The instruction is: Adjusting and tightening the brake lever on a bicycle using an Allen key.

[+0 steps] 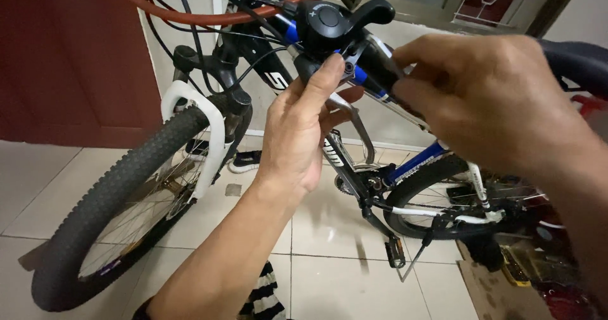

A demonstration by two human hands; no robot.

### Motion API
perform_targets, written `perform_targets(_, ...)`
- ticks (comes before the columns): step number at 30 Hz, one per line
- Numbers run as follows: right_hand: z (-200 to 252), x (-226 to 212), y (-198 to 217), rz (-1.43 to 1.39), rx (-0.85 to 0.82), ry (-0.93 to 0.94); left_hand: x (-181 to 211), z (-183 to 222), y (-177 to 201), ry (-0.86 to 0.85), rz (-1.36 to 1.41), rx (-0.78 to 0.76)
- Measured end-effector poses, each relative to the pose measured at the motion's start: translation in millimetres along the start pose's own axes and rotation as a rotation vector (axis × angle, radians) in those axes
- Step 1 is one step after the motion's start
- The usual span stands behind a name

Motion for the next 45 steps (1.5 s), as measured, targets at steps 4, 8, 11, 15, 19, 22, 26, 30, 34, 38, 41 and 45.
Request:
perform_targets(4,-16.4,31.8,-7.8,0.252,0.254,0.469,-2.0,-1.2,0.5,0.005,-0.013,0.021)
perform_targets(8,-17.8,23.6,-7.3,0.407,0.370,0.538,4.2,2.4,-4.2,0.046,-0.030,0.068)
perform_targets(11,-13.7,-15.4,3.0,0.170,0.185,0.407,-1.1,0.6,-1.0,0.027,-0.026,0.046)
perform_targets(15,-7.9,-59.7,15.8,-0.095,-0.238,-0.305,-3.0,0.1,-0.5,-0.010,0.032,0.004)
perform_targets(19,-13.7,-33.1,2.5,-0.022,-0.057,-0.016,-2.9,0.9,2.3,-0.017,-0.001,-0.014)
perform_targets(22,-13.8,-21.1,-4.8,0.016,0.065,0.078,1.8,0.7,-1.1,0.026,-0.018,0.038)
perform_targets(26,-14.7,-16.6,-7.2,-0.001,0.095,0.110,3.9,1.2,-2.6,0.033,-0.036,0.042)
perform_targets(30,-19.0,-18.0,-4.7,0.050,0.054,0.093,5.3,1.4,-3.7,0.049,-0.026,0.062)
perform_targets(34,-21.8,-8.3,-6.4,0.107,0.126,0.262,6.4,2.5,-4.1,0.042,-0.033,0.060)
perform_targets(38,-22.4,-8.1,-8.2,0.056,0.172,0.279,4.5,1.9,-2.1,0.041,-0.008,0.043)
perform_targets(41,-22.3,-12.5,-7.0,-0.015,0.060,0.148,7.0,2.8,-2.6,0.057,-0.005,0.047)
perform_targets(45,-23.5,-8.9,-3.8,0.046,0.137,0.229,6.3,2.4,-2.7,0.060,-0.001,0.044)
Point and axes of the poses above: each hand's wrist, its own z-axis away from the middle knuckle, its own y-axis out of the back of the hand, x = y × z, the point moved 1 cm from there along -z, towards the middle knuckle, and after that the axes turned 12 degrees about -y, right-handed, at the moved point
